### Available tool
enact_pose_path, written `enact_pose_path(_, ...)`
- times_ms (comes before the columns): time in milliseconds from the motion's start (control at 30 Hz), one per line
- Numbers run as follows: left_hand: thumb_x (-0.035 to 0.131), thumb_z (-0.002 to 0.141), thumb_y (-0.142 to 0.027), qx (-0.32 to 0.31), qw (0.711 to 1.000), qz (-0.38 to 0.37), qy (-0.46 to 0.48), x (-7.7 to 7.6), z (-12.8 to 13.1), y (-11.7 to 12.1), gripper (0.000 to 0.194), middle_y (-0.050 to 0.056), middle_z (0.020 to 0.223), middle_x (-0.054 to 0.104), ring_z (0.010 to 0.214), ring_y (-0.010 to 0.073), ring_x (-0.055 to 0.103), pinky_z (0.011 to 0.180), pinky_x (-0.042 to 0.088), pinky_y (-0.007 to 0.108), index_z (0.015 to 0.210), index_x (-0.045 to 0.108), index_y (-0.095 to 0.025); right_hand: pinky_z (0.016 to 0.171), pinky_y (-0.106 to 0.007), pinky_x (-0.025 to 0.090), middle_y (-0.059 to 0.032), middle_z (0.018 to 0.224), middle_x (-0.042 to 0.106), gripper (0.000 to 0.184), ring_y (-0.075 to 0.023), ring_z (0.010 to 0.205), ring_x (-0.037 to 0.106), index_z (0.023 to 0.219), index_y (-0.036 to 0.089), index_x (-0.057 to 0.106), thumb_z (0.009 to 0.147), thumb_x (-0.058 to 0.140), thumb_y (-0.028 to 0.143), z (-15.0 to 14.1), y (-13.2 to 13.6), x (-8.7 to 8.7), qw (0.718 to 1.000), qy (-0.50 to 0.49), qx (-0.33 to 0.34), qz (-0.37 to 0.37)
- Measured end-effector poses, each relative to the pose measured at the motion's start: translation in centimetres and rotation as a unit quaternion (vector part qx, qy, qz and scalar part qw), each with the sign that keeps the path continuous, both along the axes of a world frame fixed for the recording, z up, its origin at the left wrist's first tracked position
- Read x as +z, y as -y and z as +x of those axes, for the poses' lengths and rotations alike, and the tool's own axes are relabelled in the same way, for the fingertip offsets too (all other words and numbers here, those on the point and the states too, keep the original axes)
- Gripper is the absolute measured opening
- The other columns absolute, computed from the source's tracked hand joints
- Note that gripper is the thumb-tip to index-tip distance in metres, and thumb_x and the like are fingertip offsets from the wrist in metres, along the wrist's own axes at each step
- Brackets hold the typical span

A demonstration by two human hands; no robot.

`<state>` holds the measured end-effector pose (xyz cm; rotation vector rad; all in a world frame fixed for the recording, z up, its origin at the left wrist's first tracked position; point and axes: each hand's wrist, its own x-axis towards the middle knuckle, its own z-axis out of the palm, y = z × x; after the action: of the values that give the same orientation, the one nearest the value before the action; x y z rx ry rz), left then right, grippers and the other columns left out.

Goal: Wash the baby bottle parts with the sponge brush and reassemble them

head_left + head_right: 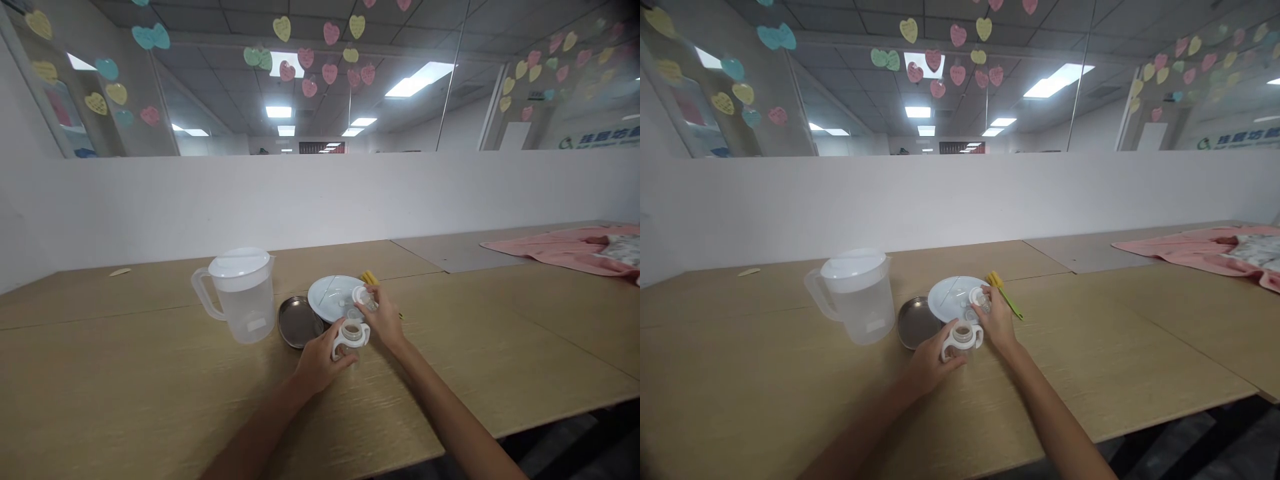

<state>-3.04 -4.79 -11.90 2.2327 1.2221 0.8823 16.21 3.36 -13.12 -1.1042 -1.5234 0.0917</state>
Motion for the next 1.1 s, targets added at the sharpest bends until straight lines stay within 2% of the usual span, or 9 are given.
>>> enact_pose_path(100,0.065,0.075,-0.043,0.001,1.000,0.003,-0.002,-0.1,0.0,0.0,0.074,0.006,0.126,0.059,0.111,0.0230,0.057,0.095,0.042,0.034,0.139,0.034,-0.022,0.083,-0.039,0.047,-0.0120,0.111,0.062,0.040,-0.0241,0.096,0.061,0.106,0.019,0.048,0.074,0.063,0.036,-0.1,-0.1,-0.3,1.000,-0.022,0.003,-0.012)
enact_pose_path(233,0.065,0.075,-0.042,0.006,1.000,-0.004,-0.005,-0.1,0.0,0.0,0.075,0.006,0.128,0.058,0.114,0.0232,0.055,0.095,0.042,0.034,0.140,0.033,-0.022,0.083,-0.039,0.048,-0.0139,0.115,0.060,0.040,-0.0247,0.100,0.060,0.108,0.018,0.045,0.076,0.060,0.037,0.0,-0.3,-0.5,0.999,-0.026,-0.023,0.008)
enact_pose_path(400,0.065,0.075,-0.042,0.004,1.000,-0.004,0.001,0.0,0.0,0.1,0.074,0.006,0.129,0.057,0.114,0.0228,0.055,0.096,0.041,0.033,0.139,0.034,-0.021,0.085,-0.040,0.048,-0.0121,0.110,0.062,0.035,-0.0241,0.097,0.060,0.112,0.017,0.049,0.081,0.053,0.032,0.0,-0.1,-0.2,0.999,0.026,-0.031,0.024)
enact_pose_path(533,0.065,0.075,-0.041,0.005,1.000,-0.005,-0.002,0.1,0.1,0.1,0.074,0.006,0.129,0.057,0.114,0.0228,0.055,0.096,0.041,0.034,0.139,0.033,-0.022,0.096,-0.043,0.042,-0.0115,0.118,0.059,0.032,-0.0242,0.112,0.053,0.114,0.018,0.054,0.084,0.044,0.023,0.1,0.1,0.2,0.995,0.074,-0.016,0.072)
enact_pose_path(633,0.065,0.075,-0.041,0.003,1.000,-0.004,-0.004,0.1,0.1,0.0,0.074,0.005,0.129,0.057,0.113,0.0220,0.055,0.097,0.040,0.033,0.139,0.033,-0.023,0.099,-0.045,0.040,-0.0104,0.124,0.054,0.036,-0.0237,0.118,0.047,0.117,0.021,0.057,0.086,0.039,0.019,0.3,0.0,0.3,0.990,0.108,-0.007,0.088)
enact_pose_path(800,0.063,0.076,-0.042,0.000,1.000,-0.011,-0.015,0.2,0.1,0.0,0.074,0.006,0.121,0.062,0.109,0.0218,0.057,0.096,0.041,0.033,0.140,0.033,-0.021,0.097,-0.047,0.040,-0.0097,0.122,0.054,0.039,-0.0247,0.116,0.047,0.114,0.025,0.062,0.086,0.036,0.016,0.6,-0.1,0.1,0.987,0.143,0.004,0.070)
enact_pose_path(900,0.064,0.075,-0.043,-0.002,1.000,-0.002,-0.011,0.3,0.1,0.1,0.074,0.006,0.123,0.061,0.109,0.0217,0.058,0.095,0.042,0.033,0.139,0.033,-0.023,0.098,-0.046,0.040,-0.0085,0.121,0.055,0.042,-0.0233,0.116,0.047,0.121,0.027,0.058,0.087,0.036,0.016,0.6,0.0,0.2,0.985,0.158,0.045,0.052)
enact_pose_path(1000,0.064,0.075,-0.044,-0.003,1.000,0.005,-0.003,0.3,0.1,0.1,0.074,0.006,0.125,0.059,0.109,0.0216,0.057,0.096,0.042,0.033,0.139,0.034,-0.023,0.098,-0.043,0.040,-0.0074,0.123,0.054,0.041,-0.0219,0.115,0.049,0.125,0.028,0.054,0.089,0.037,0.021,0.6,0.1,0.5,0.983,0.161,0.086,0.032)
enact_pose_path(1100,0.063,0.076,-0.045,0.001,1.000,0.000,-0.006,0.2,0.1,0.1,0.073,0.005,0.122,0.061,0.108,0.0216,0.058,0.096,0.042,0.034,0.139,0.034,-0.024,0.098,-0.041,0.041,-0.0083,0.125,0.054,0.041,-0.0222,0.115,0.051,0.130,0.026,0.049,0.089,0.041,0.029,0.6,0.2,0.8,0.986,0.137,0.099,0.015)
